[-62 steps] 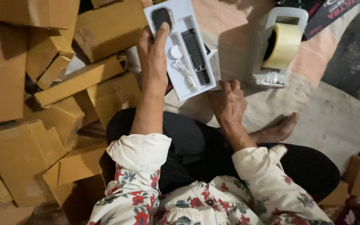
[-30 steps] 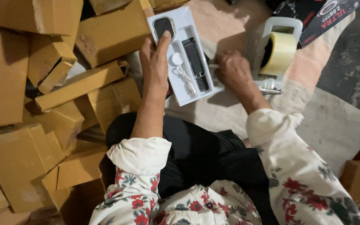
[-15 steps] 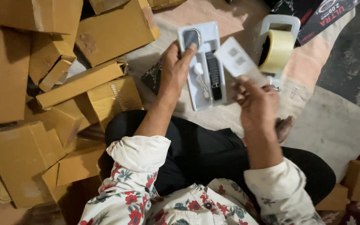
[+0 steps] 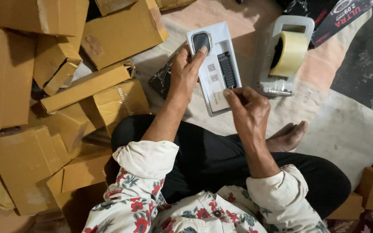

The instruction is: The person sits on the floor and packs smartwatches into small cardboard boxes. They open the product box, remove the watch and accessories, place them into a shipping box, and seal it with tape. The process is repeated for multiple units.

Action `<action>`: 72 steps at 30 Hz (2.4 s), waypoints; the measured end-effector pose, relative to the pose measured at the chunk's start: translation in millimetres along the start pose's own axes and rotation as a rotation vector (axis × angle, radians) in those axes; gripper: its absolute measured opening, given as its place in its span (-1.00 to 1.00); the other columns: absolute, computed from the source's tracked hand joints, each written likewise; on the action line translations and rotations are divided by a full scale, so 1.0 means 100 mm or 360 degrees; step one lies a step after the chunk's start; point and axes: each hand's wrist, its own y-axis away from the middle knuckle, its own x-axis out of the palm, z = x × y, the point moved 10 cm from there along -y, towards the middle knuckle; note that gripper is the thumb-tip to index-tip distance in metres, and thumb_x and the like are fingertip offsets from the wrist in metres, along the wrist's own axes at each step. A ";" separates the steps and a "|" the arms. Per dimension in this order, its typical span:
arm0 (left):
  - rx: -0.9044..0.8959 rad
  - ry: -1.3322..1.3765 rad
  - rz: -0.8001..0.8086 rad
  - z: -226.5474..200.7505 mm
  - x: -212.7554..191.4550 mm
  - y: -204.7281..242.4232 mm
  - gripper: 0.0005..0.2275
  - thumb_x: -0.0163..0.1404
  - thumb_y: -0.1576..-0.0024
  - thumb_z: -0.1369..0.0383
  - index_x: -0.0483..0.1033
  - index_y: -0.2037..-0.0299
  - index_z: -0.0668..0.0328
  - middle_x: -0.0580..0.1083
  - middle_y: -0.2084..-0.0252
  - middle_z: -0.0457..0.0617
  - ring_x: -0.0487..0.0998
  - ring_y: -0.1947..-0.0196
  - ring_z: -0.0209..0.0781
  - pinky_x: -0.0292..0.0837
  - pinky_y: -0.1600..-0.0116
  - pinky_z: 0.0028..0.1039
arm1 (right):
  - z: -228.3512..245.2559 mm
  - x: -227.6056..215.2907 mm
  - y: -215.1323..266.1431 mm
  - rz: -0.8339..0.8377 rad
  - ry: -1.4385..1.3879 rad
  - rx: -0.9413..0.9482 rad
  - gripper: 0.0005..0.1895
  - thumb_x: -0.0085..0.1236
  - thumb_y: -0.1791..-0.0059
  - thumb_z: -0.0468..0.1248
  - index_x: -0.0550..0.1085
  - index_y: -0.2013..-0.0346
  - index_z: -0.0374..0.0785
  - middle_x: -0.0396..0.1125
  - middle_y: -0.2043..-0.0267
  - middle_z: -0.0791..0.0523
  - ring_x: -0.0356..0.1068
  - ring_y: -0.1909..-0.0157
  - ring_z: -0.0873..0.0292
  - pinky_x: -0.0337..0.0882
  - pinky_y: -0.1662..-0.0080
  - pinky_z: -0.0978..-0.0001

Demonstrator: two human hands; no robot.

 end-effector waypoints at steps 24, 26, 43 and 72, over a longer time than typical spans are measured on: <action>-0.0001 0.0179 0.0346 -0.03 0.25 0.07 -0.51 0.33 -0.02 0.37 0.42 -0.11 0.37 0.57 0.04 0.07 0.62 0.03 -0.19 0.60 -0.13 -0.40 | -0.05 -0.20 0.00 -0.0234 0.0167 -0.0096 -0.40 0.35 0.03 0.01 0.47 -0.04 -0.46 0.42 0.06 -0.17 0.46 0.08 0.02 0.51 0.10 0.21; 0.0005 0.0259 0.0430 -0.01 0.31 0.08 -0.49 0.34 -0.03 0.36 0.41 -0.12 0.38 0.56 0.02 0.10 0.61 0.01 -0.16 0.57 -0.14 -0.37 | -0.19 0.06 -0.10 0.0143 -0.0483 0.0003 -0.25 0.35 0.06 0.04 0.31 -0.21 -0.38 0.34 -0.10 -0.19 0.42 -0.11 -0.01 0.51 -0.08 0.18; -0.0048 -0.2011 -0.0149 -0.23 -0.34 -0.08 -0.21 0.31 0.03 -0.04 0.23 -0.35 0.09 0.39 -0.25 0.15 0.35 -0.30 0.10 0.29 -0.32 0.03 | -0.65 -0.34 -0.38 0.0112 -0.1436 0.0132 -0.77 0.16 -0.16 -0.23 0.47 0.00 -0.35 0.47 0.12 0.07 0.49 0.19 0.25 0.55 0.12 0.37; -0.0647 0.0306 0.0819 -0.27 0.80 0.38 -0.57 0.07 -0.19 0.15 0.48 -0.10 0.38 0.56 0.16 -0.01 0.57 0.24 -0.30 0.52 0.11 -0.49 | -0.77 0.29 -0.14 0.0124 -0.1942 0.0207 -0.75 0.09 -0.14 -0.31 0.43 -0.09 -0.34 0.50 0.04 0.08 0.51 0.08 0.24 0.55 0.00 0.34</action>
